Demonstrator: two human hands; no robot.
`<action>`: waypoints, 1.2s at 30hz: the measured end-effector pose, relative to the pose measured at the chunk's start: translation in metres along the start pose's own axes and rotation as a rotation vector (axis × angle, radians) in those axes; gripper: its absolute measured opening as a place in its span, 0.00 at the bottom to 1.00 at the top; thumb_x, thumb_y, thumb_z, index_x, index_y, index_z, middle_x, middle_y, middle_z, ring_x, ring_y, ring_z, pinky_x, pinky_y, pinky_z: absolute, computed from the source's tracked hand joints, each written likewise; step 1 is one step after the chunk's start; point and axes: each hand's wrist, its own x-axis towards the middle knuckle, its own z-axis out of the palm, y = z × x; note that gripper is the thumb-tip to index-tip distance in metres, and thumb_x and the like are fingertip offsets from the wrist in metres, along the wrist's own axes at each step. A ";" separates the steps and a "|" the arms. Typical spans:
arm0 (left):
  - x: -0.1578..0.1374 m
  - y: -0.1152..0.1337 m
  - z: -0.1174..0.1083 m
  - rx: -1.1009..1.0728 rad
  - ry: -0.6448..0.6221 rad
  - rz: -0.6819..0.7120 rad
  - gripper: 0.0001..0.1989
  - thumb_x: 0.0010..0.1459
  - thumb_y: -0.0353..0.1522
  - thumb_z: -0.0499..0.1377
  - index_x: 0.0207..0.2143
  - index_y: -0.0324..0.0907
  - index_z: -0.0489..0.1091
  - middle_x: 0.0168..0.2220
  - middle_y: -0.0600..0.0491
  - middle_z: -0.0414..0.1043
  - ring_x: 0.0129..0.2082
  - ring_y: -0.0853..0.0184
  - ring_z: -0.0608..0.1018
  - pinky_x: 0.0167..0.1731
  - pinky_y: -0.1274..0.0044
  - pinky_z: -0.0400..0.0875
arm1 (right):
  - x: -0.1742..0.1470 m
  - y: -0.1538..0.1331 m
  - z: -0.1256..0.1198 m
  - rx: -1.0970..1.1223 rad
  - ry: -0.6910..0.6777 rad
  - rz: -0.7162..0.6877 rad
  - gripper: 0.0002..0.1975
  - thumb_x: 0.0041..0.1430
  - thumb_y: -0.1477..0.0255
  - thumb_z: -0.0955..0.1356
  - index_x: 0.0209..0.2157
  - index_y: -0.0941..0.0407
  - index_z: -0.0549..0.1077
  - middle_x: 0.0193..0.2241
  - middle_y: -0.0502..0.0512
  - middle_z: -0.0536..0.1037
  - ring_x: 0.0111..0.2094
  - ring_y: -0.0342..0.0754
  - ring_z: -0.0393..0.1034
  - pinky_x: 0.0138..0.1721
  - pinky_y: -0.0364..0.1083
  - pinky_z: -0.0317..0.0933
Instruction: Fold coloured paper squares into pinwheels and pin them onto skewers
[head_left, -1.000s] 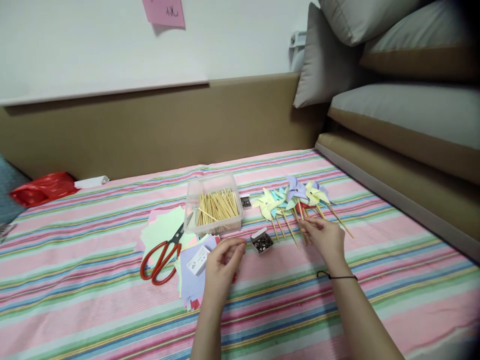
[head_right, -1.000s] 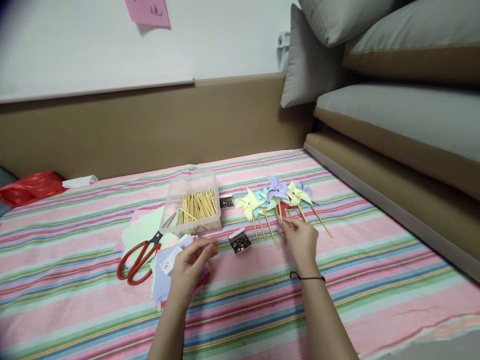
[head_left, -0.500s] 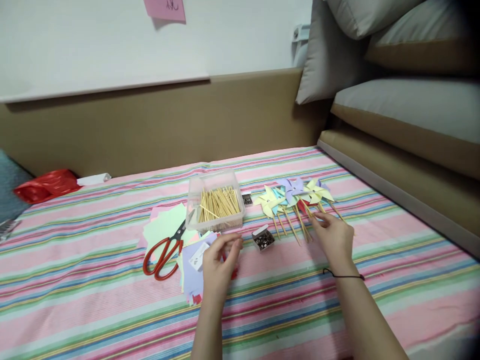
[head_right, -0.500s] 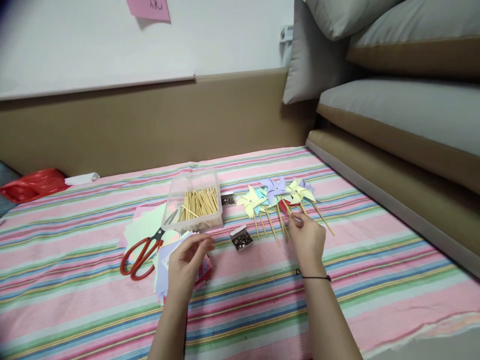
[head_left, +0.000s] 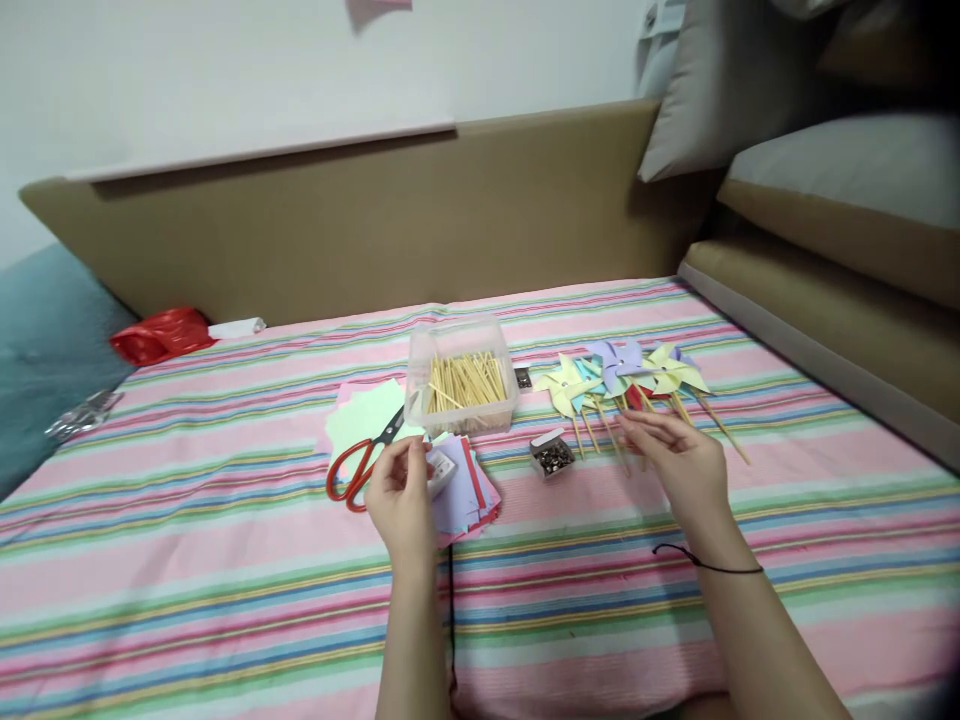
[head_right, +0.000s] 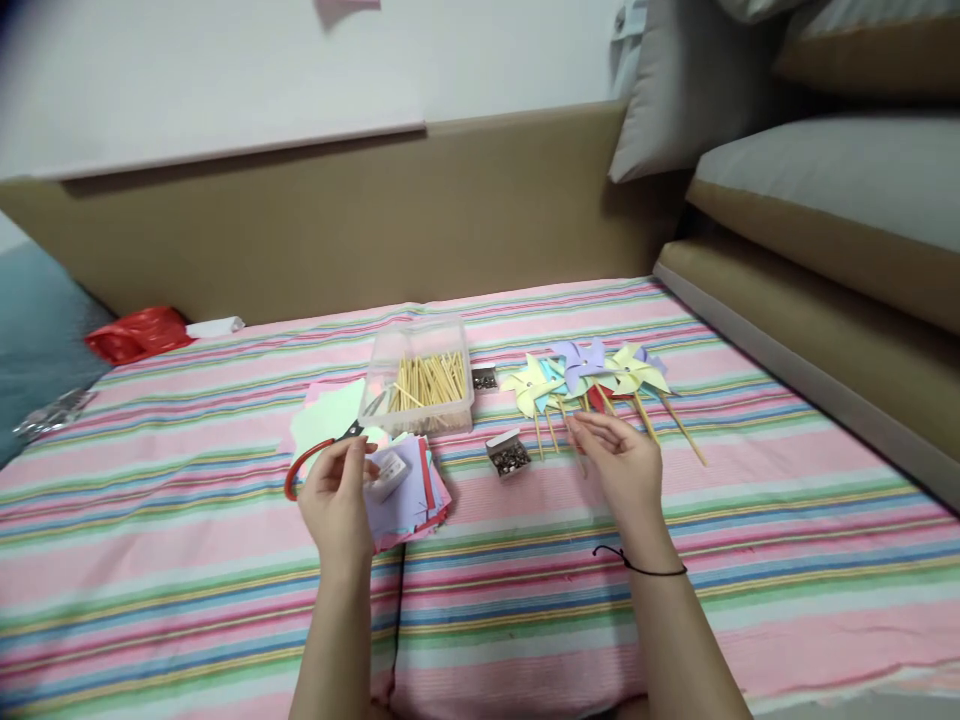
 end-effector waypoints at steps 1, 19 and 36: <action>0.002 0.000 -0.003 0.057 0.017 -0.010 0.12 0.52 0.40 0.61 0.33 0.40 0.73 0.29 0.53 0.72 0.25 0.71 0.70 0.27 0.79 0.64 | -0.004 0.000 0.005 -0.005 -0.038 0.009 0.16 0.43 0.63 0.75 0.34 0.57 0.79 0.30 0.58 0.82 0.31 0.53 0.77 0.38 0.53 0.72; 0.020 -0.021 -0.033 0.544 -0.529 -0.158 0.24 0.42 0.36 0.65 0.44 0.40 0.66 0.35 0.51 0.70 0.33 0.63 0.73 0.33 0.73 0.66 | -0.080 0.004 0.095 -0.297 -0.566 -0.467 0.06 0.53 0.77 0.70 0.33 0.55 0.78 0.35 0.56 0.81 0.40 0.53 0.73 0.46 0.55 0.66; 0.021 -0.020 -0.036 0.528 -0.551 -0.117 0.15 0.44 0.36 0.64 0.36 0.40 0.73 0.33 0.50 0.75 0.33 0.63 0.75 0.32 0.74 0.66 | -0.094 0.003 0.122 -0.434 -0.448 -0.448 0.05 0.48 0.73 0.74 0.24 0.55 0.74 0.31 0.54 0.73 0.38 0.52 0.65 0.43 0.51 0.59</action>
